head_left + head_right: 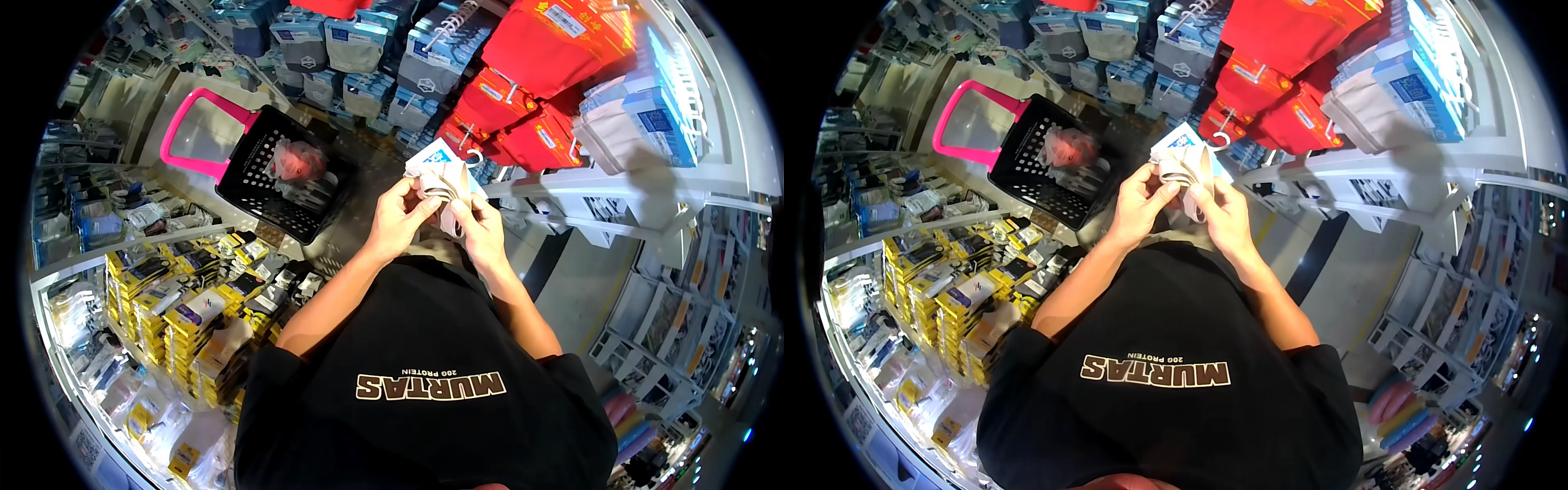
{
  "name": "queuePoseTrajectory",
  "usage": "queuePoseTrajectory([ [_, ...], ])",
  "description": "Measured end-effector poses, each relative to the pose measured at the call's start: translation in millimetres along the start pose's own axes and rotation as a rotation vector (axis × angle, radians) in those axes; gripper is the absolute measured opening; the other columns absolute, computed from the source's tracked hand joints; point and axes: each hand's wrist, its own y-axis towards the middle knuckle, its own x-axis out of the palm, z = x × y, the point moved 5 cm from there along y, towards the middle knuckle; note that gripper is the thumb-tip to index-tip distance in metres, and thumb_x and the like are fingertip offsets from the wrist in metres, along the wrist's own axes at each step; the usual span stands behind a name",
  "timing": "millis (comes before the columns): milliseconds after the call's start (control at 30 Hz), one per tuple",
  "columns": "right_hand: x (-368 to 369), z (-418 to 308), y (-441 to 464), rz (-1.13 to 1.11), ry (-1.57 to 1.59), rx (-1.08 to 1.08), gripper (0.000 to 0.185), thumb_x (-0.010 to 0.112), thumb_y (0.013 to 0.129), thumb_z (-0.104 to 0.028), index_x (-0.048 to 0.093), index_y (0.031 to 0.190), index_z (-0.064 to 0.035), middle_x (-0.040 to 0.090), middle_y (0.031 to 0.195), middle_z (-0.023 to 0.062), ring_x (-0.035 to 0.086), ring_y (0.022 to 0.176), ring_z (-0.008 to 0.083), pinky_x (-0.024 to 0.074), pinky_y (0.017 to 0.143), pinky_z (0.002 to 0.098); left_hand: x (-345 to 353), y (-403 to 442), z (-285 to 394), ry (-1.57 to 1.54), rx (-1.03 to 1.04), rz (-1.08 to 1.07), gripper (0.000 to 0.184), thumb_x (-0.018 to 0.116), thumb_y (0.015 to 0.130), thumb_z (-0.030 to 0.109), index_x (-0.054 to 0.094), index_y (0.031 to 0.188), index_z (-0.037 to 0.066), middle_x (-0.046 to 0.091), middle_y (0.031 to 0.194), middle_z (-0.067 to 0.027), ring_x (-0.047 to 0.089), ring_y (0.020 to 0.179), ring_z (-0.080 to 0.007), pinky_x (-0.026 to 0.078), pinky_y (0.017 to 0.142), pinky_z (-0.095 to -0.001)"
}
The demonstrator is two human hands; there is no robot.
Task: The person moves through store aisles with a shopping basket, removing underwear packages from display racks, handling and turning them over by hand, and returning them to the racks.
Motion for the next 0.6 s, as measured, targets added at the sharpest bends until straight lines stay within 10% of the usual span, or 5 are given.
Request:
queuePoseTrajectory([
  [600,-14,-2,-2,0.15,-0.04,-0.037,0.029,0.064,0.095,-0.028,0.067,0.094,0.001,0.062,0.08,-0.0027,0.051,0.072,0.0039,0.042,0.064,0.0211,-10,-4,-13,-0.161,-0.032,0.054,0.008,0.05,0.094,0.01,0.054,0.093,0.003,0.063,0.088,-0.0072,0.063,0.075,-0.0142,0.051,0.069,-0.0276],
])
